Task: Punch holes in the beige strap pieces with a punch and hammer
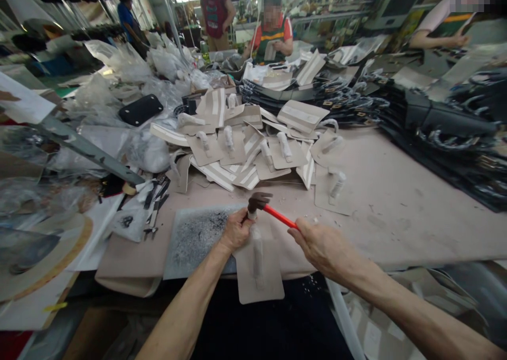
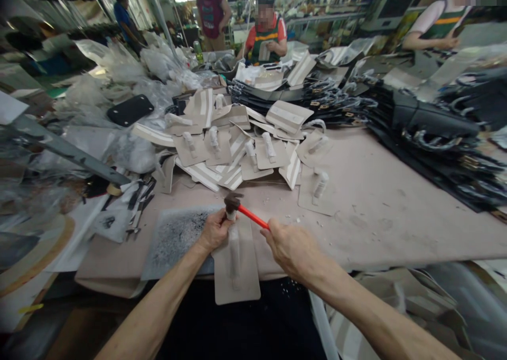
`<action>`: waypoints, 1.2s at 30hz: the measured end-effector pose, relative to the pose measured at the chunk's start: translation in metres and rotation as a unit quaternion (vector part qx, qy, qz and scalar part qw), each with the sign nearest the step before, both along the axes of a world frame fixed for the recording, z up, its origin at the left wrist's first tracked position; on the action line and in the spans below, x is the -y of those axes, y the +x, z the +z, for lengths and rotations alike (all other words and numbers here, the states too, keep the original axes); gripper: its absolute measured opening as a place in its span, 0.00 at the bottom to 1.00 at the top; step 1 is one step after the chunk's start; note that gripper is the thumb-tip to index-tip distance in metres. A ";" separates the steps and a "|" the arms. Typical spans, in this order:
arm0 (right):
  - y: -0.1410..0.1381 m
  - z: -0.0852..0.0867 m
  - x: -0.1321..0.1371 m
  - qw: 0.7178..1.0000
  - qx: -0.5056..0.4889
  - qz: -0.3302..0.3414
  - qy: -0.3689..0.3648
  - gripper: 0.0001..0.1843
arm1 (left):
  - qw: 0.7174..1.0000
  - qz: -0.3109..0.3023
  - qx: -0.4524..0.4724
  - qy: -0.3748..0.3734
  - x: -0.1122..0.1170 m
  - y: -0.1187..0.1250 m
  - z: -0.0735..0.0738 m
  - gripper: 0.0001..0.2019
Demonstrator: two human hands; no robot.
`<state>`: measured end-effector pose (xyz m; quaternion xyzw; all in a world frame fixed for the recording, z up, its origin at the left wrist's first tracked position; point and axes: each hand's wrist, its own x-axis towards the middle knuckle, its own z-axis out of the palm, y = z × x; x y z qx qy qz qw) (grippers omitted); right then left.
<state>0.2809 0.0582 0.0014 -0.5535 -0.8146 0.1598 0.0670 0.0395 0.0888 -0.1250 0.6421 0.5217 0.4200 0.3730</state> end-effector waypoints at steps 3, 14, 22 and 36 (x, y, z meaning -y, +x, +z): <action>-0.003 0.019 0.000 0.994 -0.069 -0.022 0.086 0.17 | 1.000 -0.001 0.009 0.002 0.001 0.000 0.001 0.08; 0.001 -0.008 0.007 0.997 0.058 0.023 -0.039 0.17 | 1.000 -0.006 0.010 -0.007 0.001 -0.001 0.002 0.07; 0.030 -0.076 0.004 0.973 -0.046 -0.119 -0.191 0.21 | 1.000 -0.006 0.025 -0.013 0.002 -0.002 0.001 0.07; -0.068 -0.044 0.006 0.935 0.074 0.330 0.110 0.12 | 0.976 0.077 0.188 -0.078 -0.006 0.003 0.001 0.12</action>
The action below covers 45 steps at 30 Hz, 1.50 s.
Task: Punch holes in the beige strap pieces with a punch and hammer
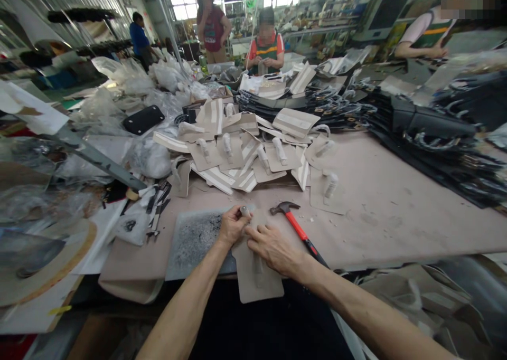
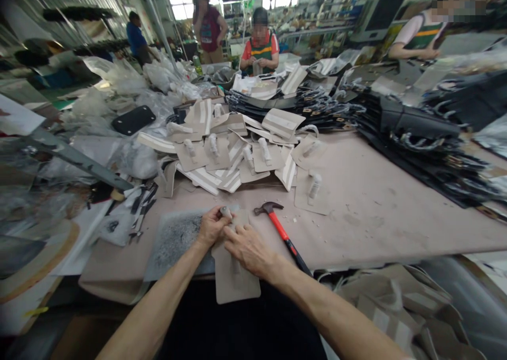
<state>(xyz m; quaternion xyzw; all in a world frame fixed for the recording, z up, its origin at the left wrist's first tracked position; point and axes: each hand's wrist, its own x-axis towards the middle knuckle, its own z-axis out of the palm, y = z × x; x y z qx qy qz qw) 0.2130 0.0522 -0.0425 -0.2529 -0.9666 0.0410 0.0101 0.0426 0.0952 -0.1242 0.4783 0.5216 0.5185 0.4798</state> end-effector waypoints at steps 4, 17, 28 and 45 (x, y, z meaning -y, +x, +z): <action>-0.007 0.003 0.006 0.997 0.047 -0.053 0.031 0.12 | 0.986 0.131 0.096 0.046 -0.009 -0.007 0.038 0.15; -0.021 -0.004 0.013 0.912 -0.026 -0.392 -0.123 0.18 | 0.993 0.049 0.098 0.039 -0.001 0.000 0.041 0.22; -0.023 -0.018 0.020 0.871 -0.156 -0.405 -0.231 0.25 | 0.996 0.024 0.084 -0.018 -0.012 0.007 -0.006 0.20; 0.106 -0.070 0.017 0.826 -0.089 -0.526 -0.185 0.10 | 0.999 0.008 -0.043 0.003 -0.012 0.009 -0.006 0.12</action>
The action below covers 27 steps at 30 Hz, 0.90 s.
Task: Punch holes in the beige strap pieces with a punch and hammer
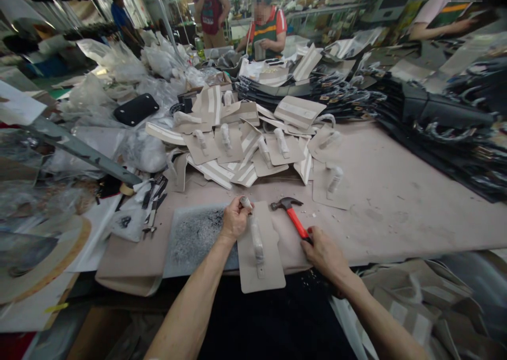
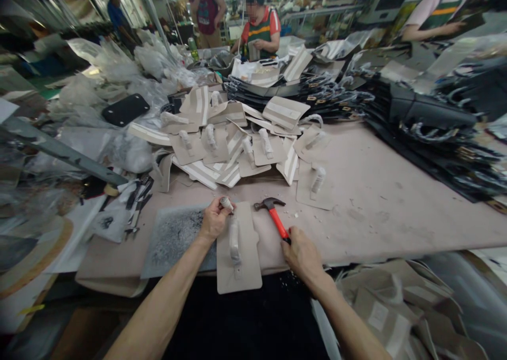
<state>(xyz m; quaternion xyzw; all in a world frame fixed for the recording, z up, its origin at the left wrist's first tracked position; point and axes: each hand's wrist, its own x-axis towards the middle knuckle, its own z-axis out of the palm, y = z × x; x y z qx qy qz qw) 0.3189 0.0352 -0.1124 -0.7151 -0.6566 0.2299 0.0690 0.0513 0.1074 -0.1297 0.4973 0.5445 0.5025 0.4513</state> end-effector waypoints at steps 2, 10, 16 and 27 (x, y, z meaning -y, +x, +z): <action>-0.003 0.002 -0.004 0.987 -0.141 -0.034 -0.069 0.08 | 0.999 -0.019 -0.039 0.015 0.000 -0.001 0.002 0.12; -0.035 0.043 0.000 0.828 -0.480 -0.186 -0.223 0.13 | 0.982 -0.084 -0.153 0.078 0.004 -0.001 0.009 0.11; -0.043 0.094 -0.005 0.973 -0.158 0.031 0.164 0.18 | 0.982 -0.080 -0.151 0.077 0.006 0.000 0.010 0.08; -0.044 0.150 -0.025 0.920 -0.012 0.067 0.385 0.16 | 0.980 -0.080 -0.165 0.078 0.007 -0.003 0.006 0.08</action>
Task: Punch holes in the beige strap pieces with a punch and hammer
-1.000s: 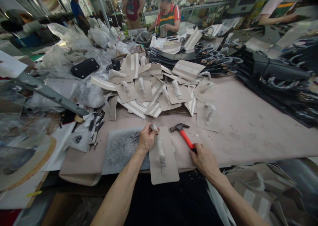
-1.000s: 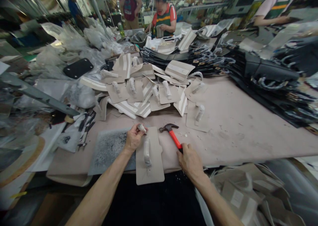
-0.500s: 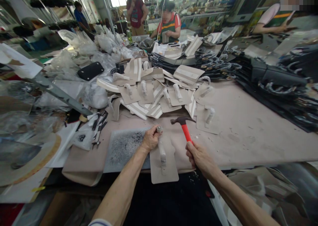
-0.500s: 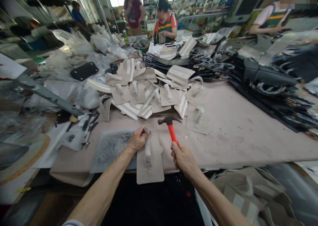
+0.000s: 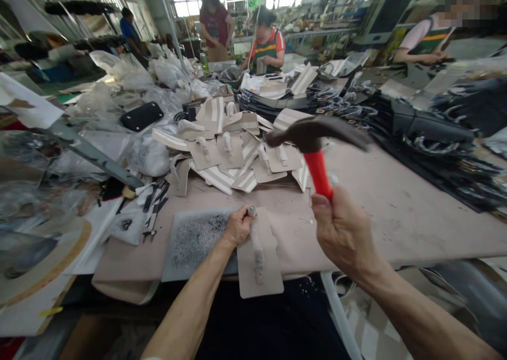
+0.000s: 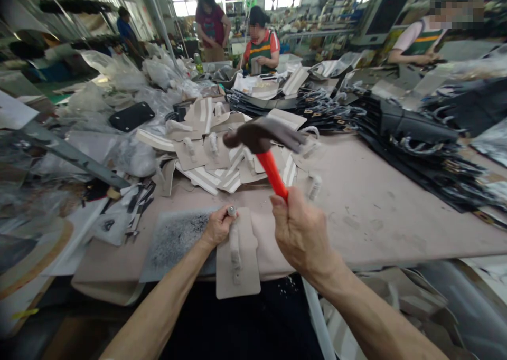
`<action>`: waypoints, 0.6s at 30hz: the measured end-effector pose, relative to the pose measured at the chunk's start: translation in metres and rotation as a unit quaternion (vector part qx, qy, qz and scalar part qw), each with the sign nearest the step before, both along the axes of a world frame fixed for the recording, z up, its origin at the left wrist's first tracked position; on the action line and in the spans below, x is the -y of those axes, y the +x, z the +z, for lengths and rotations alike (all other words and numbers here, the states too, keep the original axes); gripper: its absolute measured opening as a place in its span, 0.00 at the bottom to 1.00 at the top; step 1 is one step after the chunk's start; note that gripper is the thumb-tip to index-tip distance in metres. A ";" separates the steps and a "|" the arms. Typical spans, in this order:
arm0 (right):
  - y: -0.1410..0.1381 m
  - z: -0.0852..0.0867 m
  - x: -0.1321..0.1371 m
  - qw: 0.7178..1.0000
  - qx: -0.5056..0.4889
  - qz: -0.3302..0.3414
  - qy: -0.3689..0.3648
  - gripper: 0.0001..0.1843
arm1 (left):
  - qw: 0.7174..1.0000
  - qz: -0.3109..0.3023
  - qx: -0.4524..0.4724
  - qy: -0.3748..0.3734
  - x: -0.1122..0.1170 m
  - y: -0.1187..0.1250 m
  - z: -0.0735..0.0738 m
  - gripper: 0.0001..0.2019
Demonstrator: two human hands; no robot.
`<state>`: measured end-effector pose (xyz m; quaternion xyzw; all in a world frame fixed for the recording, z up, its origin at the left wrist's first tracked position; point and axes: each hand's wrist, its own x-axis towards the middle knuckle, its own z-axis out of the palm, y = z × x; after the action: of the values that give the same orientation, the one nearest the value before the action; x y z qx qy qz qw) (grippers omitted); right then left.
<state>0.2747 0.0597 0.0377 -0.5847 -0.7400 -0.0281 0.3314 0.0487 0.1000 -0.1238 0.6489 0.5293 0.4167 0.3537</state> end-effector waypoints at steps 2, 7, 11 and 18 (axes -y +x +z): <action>-0.004 -0.010 0.004 1.000 0.003 0.003 0.002 0.17 | 1.000 0.002 0.000 -0.004 -0.001 0.000 -0.002 0.08; 0.001 -0.047 0.010 0.948 0.182 0.110 -0.238 0.15 | 1.000 -0.011 0.004 0.001 -0.002 0.000 -0.004 0.09; 0.019 -0.073 0.008 0.936 0.127 0.076 -0.318 0.16 | 1.000 -0.006 0.009 -0.001 -0.001 0.001 -0.002 0.11; 0.030 -0.134 0.015 0.943 0.104 -0.027 -0.316 0.15 | 0.999 -0.002 0.039 -0.014 0.002 0.000 -0.001 0.06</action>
<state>0.3046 0.0449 -0.0967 -0.6728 -0.7252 0.1377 0.0500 0.0484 0.0982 -0.1253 0.6284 0.5196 0.4331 0.3842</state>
